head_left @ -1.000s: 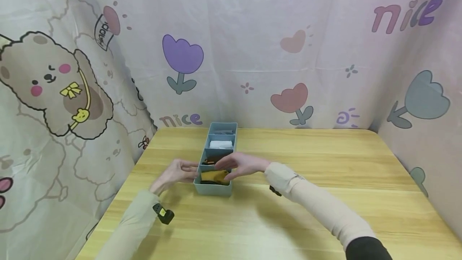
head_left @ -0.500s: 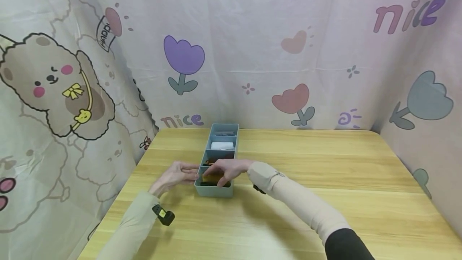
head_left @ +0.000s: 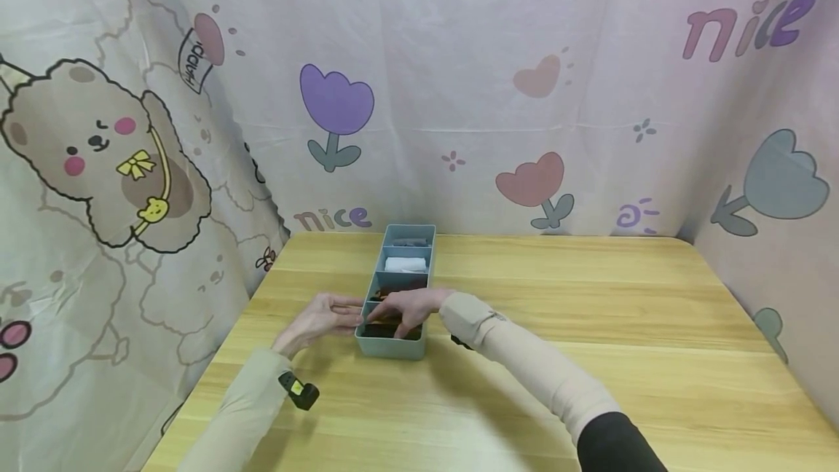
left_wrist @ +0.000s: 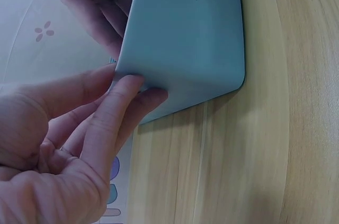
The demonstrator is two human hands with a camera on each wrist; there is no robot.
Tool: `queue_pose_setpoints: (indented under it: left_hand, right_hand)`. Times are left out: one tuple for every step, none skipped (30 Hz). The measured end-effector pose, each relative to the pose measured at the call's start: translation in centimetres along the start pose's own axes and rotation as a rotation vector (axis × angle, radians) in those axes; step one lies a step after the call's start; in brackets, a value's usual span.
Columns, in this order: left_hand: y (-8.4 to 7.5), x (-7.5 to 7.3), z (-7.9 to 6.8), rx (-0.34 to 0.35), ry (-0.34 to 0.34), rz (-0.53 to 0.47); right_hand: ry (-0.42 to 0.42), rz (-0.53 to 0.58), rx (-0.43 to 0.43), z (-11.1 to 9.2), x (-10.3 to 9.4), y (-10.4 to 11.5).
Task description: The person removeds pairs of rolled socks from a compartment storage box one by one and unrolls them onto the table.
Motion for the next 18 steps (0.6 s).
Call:
queue_pose_setpoints:
  left_hand:
    - [-0.04, 0.02, 0.02, -0.001, -0.002, 0.001]
    - [-0.11, 0.05, 0.01, 0.003, -0.001, 0.005]
    - [-0.13, 0.04, 0.02, -0.001, -0.004, 0.003]
    - [-0.19, 0.06, 0.01, 0.003, -0.001, 0.003]
    - [-0.25, 0.08, 0.00, 0.005, -0.001, 0.003]
    - [-0.27, 0.08, -0.01, 0.008, -0.001, 0.003]
    - [-0.29, 0.09, -0.02, 0.009, -0.001, 0.001]
    - [-0.31, 0.10, -0.06, 0.011, 0.000, -0.003]
    - [-0.27, 0.10, -0.05, 0.010, -0.001, -0.008]
    - [-0.24, 0.11, -0.06, 0.011, -0.001, -0.014]
    - [-0.18, 0.11, -0.07, 0.011, -0.002, -0.020]
    - [-0.10, 0.10, -0.08, 0.009, -0.004, -0.028]
    - [-0.03, 0.08, -0.10, 0.005, -0.008, -0.037]
    - [0.07, 0.06, -0.07, 0.003, -0.012, -0.045]
    - [0.11, 0.07, -0.07, -0.001, -0.016, -0.049]
    - [0.15, 0.08, -0.05, -0.004, -0.020, -0.054]
    - [0.15, 0.07, -0.04, -0.009, -0.027, -0.059]
    - [0.14, 0.08, -0.02, -0.013, -0.032, -0.063]
  right_hand:
    - [-0.006, -0.018, 0.008, 0.15, 0.04, -0.03]
    - [-0.013, -0.042, 0.015, 0.28, 0.07, -0.05]
    - [-0.020, -0.071, 0.024, 0.40, 0.11, -0.08]
    - [-0.027, -0.098, 0.029, 0.50, 0.19, -0.11]
    - [-0.035, -0.122, 0.036, 0.58, 0.25, -0.12]
    - [-0.042, -0.146, 0.039, 0.64, 0.32, -0.12]
    - [-0.050, -0.165, 0.040, 0.67, 0.40, -0.11]
    - [-0.057, -0.180, 0.040, 0.68, 0.45, -0.08]
    - [-0.065, -0.190, 0.043, 0.68, 0.51, -0.07]
    - [-0.072, -0.197, 0.042, 0.66, 0.57, -0.06]
    - [-0.080, -0.204, 0.041, 0.64, 0.63, -0.05]
    - [-0.088, -0.207, 0.036, 0.62, 0.67, -0.02]
    - [-0.095, -0.206, 0.030, 0.60, 0.72, -0.01]
    - [-0.104, -0.205, 0.024, 0.58, 0.76, -0.01]
    - [-0.113, -0.204, 0.014, 0.55, 0.81, -0.03]
    - [-0.122, -0.203, 0.002, 0.54, 0.83, -0.09]
    - [-0.130, -0.199, -0.008, 0.50, 0.86, -0.15]
    - [-0.139, -0.191, -0.020, 0.45, 0.86, -0.21]
Point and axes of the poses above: each hand's wrist, its own z-axis towards the middle knuckle, its own x-axis out of the palm, y = z × x, the point moved 5 cm from there along z, towards the middle knuckle, and after that the axes turned 4 degrees about x, right-handed, at the moved point
